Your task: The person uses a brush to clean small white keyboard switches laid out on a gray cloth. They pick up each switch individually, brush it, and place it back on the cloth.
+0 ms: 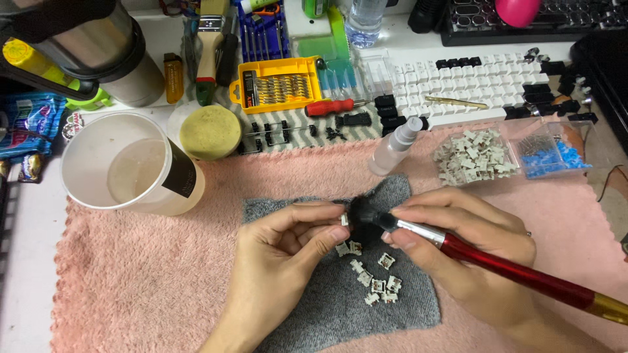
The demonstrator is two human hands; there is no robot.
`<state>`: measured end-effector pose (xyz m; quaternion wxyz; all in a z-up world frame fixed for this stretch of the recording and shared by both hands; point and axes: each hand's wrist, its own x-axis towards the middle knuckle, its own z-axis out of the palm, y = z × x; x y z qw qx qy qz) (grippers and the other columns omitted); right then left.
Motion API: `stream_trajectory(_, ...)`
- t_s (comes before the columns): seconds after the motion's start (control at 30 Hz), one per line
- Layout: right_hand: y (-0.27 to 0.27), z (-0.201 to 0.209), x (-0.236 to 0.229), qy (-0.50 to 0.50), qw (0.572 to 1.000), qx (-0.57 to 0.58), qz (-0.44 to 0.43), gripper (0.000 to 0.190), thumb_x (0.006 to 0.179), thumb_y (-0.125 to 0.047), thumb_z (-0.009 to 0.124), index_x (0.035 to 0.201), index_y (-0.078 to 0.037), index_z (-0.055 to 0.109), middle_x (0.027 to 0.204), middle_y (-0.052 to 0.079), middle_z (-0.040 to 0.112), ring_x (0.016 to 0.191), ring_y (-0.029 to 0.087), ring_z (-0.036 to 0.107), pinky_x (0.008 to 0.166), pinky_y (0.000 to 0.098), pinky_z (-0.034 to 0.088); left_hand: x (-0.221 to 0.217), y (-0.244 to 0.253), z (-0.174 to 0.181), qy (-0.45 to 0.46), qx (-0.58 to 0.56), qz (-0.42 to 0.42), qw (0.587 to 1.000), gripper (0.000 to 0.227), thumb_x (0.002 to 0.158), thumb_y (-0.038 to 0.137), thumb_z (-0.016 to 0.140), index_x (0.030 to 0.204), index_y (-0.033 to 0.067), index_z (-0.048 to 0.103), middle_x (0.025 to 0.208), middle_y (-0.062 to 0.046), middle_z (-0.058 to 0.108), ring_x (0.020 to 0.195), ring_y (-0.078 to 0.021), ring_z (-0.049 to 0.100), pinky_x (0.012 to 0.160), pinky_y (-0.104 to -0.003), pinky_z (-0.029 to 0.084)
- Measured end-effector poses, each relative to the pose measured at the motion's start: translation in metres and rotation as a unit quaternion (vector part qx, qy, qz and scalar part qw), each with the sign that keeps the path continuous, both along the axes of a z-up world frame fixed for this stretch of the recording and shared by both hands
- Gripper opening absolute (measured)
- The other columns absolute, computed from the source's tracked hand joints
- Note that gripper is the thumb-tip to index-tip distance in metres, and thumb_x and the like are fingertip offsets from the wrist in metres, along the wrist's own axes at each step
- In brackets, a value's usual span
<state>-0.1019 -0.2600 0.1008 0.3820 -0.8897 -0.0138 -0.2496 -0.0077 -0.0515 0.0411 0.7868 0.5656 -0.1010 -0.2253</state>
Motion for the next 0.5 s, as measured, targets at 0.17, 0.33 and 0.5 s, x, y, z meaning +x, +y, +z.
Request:
stream_trajectory(0.17, -0.004, -0.001, 0.001, -0.009, 0.999, 0.002, 0.051, 0.020, 0.090, -0.014, 0.087, 0.106, -0.002, 0.086, 0.100, 0.014, 0.089, 0.083, 0.019, 0.089, 0.076, 0.0233, 0.070, -0.003, 0.000, 0.007, -0.059, 0.031, 0.017, 0.998, 0.036, 0.095, -0.005, 0.085, 0.131, -0.0036, 0.083, 0.121, -0.020, 0.094, 0.111, -0.0201, 0.090, 0.105, -0.029, 0.073)
stream_trajectory(0.33, -0.002, 0.000, 0.001, -0.029, 0.999, -0.040, 0.020, 0.023, 0.088, -0.013, 0.090, 0.106, 0.001, 0.087, 0.100, 0.017, 0.087, 0.082, 0.019, 0.086, 0.079, 0.0248, 0.067, -0.003, 0.005, 0.019, -0.276, 0.153, 0.045, 0.948, 0.043, 0.097, 0.004, 0.087, 0.139, 0.0051, 0.079, 0.117, -0.011, 0.094, 0.106, -0.0150, 0.093, 0.104, -0.027, 0.075)
stream_trajectory(0.5, 0.002, 0.003, 0.003, -0.037, 0.998, -0.043, 0.017, 0.020, 0.090, -0.005, 0.089, 0.108, 0.004, 0.085, 0.100, 0.017, 0.086, 0.086, 0.021, 0.086, 0.082, 0.0269, 0.068, -0.004, 0.003, 0.016, -0.204, 0.120, 0.037, 0.971, 0.047, 0.099, 0.002, 0.084, 0.145, 0.0075, 0.077, 0.118, -0.013, 0.095, 0.110, -0.0156, 0.092, 0.105, -0.028, 0.075)
